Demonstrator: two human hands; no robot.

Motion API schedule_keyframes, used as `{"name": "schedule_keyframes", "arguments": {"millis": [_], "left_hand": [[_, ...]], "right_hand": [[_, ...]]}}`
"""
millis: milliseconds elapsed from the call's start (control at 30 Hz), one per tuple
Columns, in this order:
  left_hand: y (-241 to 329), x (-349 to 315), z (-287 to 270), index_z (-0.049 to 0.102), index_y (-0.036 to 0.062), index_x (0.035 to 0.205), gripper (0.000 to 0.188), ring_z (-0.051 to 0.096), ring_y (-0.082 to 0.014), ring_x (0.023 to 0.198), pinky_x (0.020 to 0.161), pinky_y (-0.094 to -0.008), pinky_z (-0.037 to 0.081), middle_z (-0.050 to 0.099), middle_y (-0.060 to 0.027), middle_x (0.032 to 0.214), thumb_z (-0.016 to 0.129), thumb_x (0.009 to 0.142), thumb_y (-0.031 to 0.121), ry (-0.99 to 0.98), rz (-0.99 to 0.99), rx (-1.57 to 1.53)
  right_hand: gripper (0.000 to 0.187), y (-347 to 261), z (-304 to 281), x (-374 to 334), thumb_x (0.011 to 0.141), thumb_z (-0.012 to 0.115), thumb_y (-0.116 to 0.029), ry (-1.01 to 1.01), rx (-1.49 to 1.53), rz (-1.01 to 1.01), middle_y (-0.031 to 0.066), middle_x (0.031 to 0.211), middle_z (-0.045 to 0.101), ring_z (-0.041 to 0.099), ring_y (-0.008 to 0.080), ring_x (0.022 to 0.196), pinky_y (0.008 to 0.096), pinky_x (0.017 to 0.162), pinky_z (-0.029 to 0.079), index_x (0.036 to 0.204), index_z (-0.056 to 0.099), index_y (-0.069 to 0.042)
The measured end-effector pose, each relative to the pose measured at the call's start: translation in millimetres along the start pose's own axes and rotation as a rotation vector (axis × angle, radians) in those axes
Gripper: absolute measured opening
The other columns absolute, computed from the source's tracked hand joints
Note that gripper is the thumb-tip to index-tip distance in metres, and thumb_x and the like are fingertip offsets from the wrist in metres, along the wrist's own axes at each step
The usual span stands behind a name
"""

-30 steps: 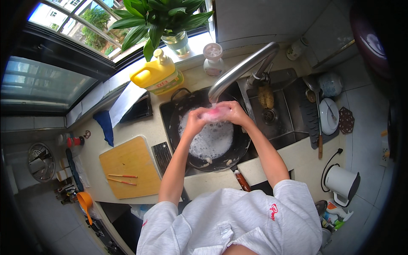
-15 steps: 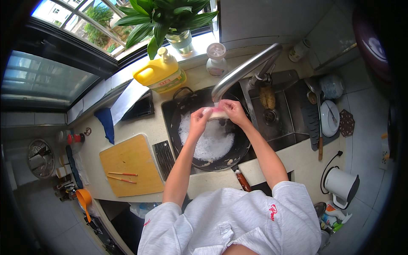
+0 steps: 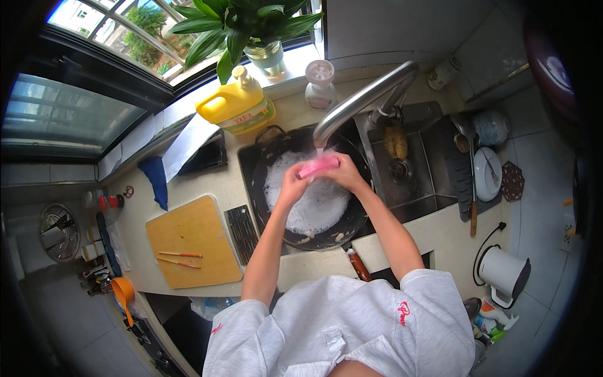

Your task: The person washes a black frying pan in a kitchen sink using a pink sponge and running water. They scrub the interior and exterior surfaces, rinse the pan thoroughly, and then place it on the counter.

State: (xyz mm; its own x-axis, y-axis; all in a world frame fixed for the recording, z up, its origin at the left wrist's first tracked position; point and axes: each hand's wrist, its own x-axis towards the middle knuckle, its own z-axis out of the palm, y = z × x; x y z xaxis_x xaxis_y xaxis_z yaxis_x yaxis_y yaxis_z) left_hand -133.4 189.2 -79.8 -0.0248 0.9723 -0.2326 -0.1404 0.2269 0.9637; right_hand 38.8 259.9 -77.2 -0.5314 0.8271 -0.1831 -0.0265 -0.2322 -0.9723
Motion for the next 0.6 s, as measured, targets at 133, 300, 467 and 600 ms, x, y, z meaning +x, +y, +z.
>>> {"name": "schedule_keyframes", "arguments": {"millis": [133,300,467,600], "left_hand": [[-8,4,8,0.063,-0.0016,0.104,0.019,0.062,-0.0122,0.081,0.075,-0.0264,0.050,0.066,-0.0045,0.091,0.060,0.086,0.006,0.108,0.027,-0.002],[2,6,19,0.063,-0.0005,0.098,0.022,0.062,-0.0114,0.072,0.065,-0.0260,0.049,0.067,-0.0054,0.086,0.052,0.096,0.019,0.216,-0.097,-0.137],[-6,9,15,0.060,0.0002,0.100,0.032,0.063,-0.0139,0.074,0.066,-0.0275,0.050,0.067,-0.0082,0.088,0.047,0.099,0.029,0.323,-0.099,-0.300],[9,4,20,0.051,-0.0011,0.117,0.030,0.060,-0.0180,0.103,0.089,-0.0301,0.047,0.059,-0.0101,0.116,0.059,0.091,0.008,0.174,-0.007,-0.456]], "right_hand": [[0.024,-4,4,0,0.077,0.077,-0.019,0.077,0.015,0.053,-0.0021,0.068,0.062,0.052,0.0042,0.053,0.0195,0.047,0.042,0.089,0.068,-0.001],[0.020,-4,10,-1,0.088,0.066,-0.018,0.083,0.168,0.125,0.0011,0.075,0.065,0.054,0.0061,0.056,0.0204,0.050,0.043,0.096,0.067,0.000],[0.030,-3,17,-6,0.087,0.065,-0.008,0.042,0.464,0.119,0.0058,0.097,0.065,0.062,0.0111,0.085,0.0237,0.076,0.051,0.114,0.058,0.003],[0.045,-1,14,-5,0.080,0.071,-0.001,0.054,0.412,-0.001,0.0076,0.113,0.060,0.058,0.0135,0.104,0.0270,0.090,0.048,0.122,0.053,0.001]]}}
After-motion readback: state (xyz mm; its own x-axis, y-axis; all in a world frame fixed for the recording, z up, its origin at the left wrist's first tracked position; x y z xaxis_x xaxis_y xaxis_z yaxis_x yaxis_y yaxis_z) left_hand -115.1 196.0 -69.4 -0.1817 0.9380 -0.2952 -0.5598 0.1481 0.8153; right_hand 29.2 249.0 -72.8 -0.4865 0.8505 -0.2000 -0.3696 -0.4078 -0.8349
